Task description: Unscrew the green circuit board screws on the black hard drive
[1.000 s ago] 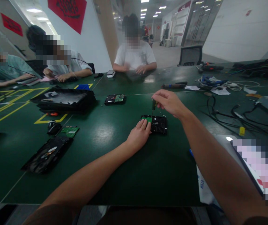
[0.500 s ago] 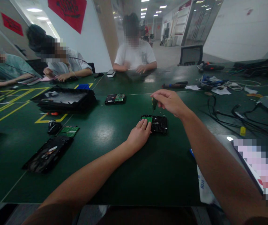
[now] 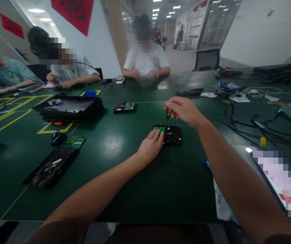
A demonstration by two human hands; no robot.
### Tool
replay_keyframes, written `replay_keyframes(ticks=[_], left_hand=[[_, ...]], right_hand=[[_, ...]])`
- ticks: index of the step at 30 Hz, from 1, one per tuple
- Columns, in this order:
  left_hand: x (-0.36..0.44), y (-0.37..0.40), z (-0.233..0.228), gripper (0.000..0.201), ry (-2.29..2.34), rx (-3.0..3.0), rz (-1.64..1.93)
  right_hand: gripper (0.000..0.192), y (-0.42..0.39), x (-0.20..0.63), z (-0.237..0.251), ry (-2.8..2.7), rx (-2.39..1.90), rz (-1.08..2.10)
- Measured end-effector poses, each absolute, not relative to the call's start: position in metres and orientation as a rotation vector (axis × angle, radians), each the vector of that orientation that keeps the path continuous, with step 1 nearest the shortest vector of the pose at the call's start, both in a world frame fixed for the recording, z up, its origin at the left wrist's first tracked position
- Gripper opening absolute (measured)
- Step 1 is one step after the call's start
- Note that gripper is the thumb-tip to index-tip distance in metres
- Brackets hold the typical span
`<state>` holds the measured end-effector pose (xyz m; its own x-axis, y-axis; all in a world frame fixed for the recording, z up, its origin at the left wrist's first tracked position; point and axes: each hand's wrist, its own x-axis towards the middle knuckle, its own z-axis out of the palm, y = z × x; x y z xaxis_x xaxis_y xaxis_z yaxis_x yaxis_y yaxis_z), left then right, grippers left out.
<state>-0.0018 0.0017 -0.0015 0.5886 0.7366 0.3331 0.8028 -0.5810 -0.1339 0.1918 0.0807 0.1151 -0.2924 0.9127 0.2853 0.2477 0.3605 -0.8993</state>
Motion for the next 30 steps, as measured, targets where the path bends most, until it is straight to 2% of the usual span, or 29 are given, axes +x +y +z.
replay_keyframes(ticks=[11,20,30], left_hand=[[-0.0026,0.0018,-0.0027,0.044,-1.262,-2.555,-0.36],[-0.0031,0.0017,-0.0031,0.042,-1.267,-2.552,-0.367],[-0.0032,0.0014,-0.0022,0.044,-1.258,-2.547,-0.332]], right_hand=[[0.022,0.0798,0.1932,0.1154,-1.753,-1.143,0.879],[0.024,0.0841,0.1909,0.1133,-1.726,-1.071,0.985],[0.018,0.0828,0.1898,0.112,-1.702,-1.119,0.903]])
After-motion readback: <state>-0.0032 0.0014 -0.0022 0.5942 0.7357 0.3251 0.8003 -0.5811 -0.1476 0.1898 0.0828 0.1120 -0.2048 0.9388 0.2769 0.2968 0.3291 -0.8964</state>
